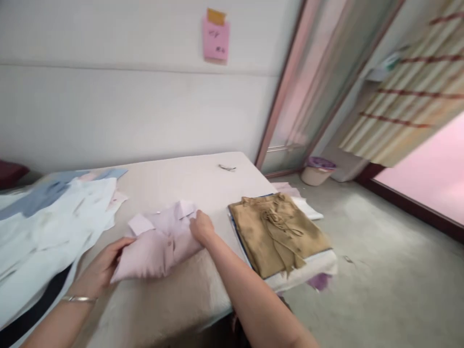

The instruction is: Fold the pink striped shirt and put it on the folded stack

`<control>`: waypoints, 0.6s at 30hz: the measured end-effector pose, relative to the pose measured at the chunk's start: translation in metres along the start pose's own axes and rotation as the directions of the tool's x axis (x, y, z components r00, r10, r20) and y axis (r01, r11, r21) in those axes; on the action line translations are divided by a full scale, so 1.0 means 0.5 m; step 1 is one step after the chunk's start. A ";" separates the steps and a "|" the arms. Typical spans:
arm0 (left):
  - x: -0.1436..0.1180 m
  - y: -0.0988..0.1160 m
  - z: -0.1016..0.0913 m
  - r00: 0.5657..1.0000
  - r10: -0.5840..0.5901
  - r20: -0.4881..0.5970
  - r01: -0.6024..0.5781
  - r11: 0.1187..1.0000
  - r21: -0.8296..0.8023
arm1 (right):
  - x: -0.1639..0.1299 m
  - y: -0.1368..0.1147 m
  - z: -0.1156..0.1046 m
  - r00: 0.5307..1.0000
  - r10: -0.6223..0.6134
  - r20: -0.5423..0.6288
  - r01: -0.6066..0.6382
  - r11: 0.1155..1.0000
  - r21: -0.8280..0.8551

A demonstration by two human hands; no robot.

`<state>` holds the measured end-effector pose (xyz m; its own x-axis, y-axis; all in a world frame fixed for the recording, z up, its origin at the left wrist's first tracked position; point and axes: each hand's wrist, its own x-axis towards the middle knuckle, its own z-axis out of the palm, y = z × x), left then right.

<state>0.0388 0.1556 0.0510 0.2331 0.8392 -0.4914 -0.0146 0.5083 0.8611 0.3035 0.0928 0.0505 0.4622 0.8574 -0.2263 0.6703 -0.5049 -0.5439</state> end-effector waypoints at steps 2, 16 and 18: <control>-0.020 0.013 0.038 0.996 -0.026 0.091 0.028 0.999 -0.021 | -0.013 0.012 -0.053 0.999 -0.036 -0.025 0.036 0.999 -0.003; -0.163 -0.042 0.606 0.777 0.406 0.481 -0.301 0.911 -0.282 | -0.137 0.402 -0.578 0.923 -0.203 -0.326 0.150 0.972 -0.181; -0.147 -0.117 0.653 0.839 0.291 0.459 -0.217 0.954 -0.208 | -0.136 0.494 -0.564 0.944 -0.135 -0.301 0.076 0.977 -0.201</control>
<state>0.3401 0.0011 0.0794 0.6377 0.7636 -0.1017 -0.2671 0.3430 0.9006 0.6016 -0.1184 0.1596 0.5209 0.8474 0.1033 0.8061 -0.4484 -0.3863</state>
